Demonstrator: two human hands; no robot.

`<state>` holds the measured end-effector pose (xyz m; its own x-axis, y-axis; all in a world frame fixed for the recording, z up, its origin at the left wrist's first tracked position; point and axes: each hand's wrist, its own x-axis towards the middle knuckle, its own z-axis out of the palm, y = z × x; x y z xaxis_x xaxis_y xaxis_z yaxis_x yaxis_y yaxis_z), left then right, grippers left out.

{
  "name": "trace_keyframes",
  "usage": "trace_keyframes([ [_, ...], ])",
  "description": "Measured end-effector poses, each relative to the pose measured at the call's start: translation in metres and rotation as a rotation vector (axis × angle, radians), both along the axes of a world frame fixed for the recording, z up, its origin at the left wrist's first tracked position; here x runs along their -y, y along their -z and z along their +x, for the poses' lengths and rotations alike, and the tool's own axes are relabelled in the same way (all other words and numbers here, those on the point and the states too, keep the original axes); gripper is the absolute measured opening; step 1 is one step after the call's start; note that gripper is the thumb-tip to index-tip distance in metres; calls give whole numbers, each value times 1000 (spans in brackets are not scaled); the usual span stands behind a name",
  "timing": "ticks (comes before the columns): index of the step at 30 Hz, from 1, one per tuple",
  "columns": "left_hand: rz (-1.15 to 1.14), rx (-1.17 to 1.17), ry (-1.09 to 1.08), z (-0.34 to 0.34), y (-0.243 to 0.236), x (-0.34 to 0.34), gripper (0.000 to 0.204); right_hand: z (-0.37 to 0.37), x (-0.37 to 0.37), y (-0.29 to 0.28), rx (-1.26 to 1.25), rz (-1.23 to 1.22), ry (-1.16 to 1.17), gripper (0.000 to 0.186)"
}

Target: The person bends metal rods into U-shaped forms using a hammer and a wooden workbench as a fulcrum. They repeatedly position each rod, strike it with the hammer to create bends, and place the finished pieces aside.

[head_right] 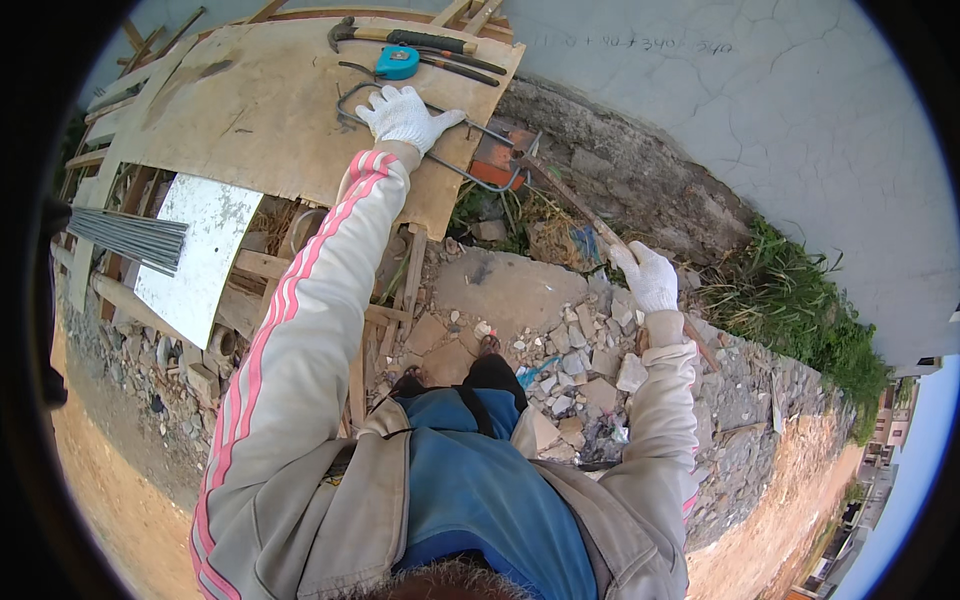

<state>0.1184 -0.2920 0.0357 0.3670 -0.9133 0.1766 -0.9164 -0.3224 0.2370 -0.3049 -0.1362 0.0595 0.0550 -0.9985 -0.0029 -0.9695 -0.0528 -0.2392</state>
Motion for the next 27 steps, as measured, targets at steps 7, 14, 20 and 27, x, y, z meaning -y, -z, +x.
trace_keyframes([
  [7,-11,2,-10,-2,3,0,111,-5,10,-47,-45,48,-110,51],
  [14,47,15,-11,-4,-1,0,115,-12,4,-36,103,68,-190,37],
  [20,73,41,-14,-5,-4,3,122,-99,-15,-76,555,586,-129,47],
  [27,85,49,12,-4,-6,3,122,-171,-48,-113,395,649,41,48],
])
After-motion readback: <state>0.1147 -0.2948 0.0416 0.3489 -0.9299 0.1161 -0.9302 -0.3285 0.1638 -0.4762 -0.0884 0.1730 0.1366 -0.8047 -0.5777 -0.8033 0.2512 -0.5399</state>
